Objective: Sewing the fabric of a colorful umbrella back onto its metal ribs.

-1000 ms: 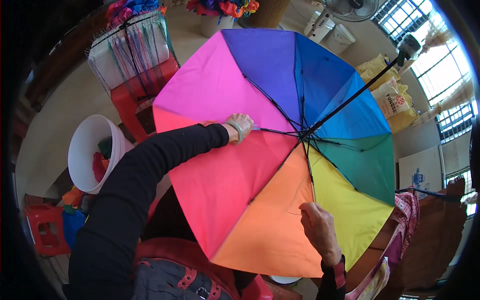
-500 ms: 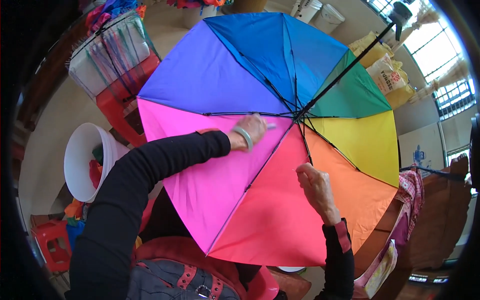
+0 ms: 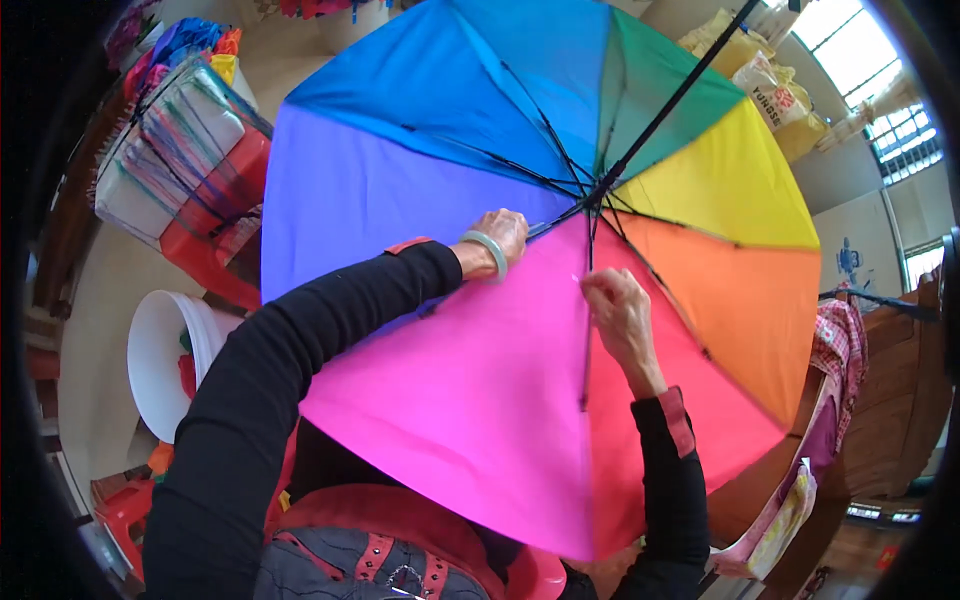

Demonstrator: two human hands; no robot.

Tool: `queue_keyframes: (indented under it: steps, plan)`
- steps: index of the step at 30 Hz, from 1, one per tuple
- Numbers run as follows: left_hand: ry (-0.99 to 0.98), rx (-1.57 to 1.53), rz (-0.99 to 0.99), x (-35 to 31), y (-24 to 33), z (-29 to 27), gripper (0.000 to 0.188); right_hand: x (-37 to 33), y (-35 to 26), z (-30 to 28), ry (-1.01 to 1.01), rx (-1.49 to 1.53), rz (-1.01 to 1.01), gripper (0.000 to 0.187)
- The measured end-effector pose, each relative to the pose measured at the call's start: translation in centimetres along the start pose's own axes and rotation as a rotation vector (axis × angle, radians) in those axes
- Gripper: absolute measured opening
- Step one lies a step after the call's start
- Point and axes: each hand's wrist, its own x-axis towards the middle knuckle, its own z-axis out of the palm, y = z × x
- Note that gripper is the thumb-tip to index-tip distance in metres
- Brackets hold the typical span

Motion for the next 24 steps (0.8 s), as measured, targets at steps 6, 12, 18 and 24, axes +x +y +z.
queue_keyframes:
  steps: [6,12,18,24]
  plan:
    - [-0.010,-0.122,0.187,3.0,-1.6,3.0,0.019,2.3,4.1,4.9,0.040,0.204,0.215,0.009]
    - [-0.251,-0.441,-0.091,3.7,-0.9,1.1,0.018,4.8,6.4,7.0,0.133,-0.051,0.178,0.010]
    - [-0.038,-0.319,0.144,5.5,-1.7,2.8,0.019,6.6,7.0,9.0,0.181,-0.337,0.238,0.010]
    - [-0.051,-0.306,0.197,6.3,-1.8,3.3,0.020,6.8,6.7,9.0,0.107,-0.292,0.210,0.010]
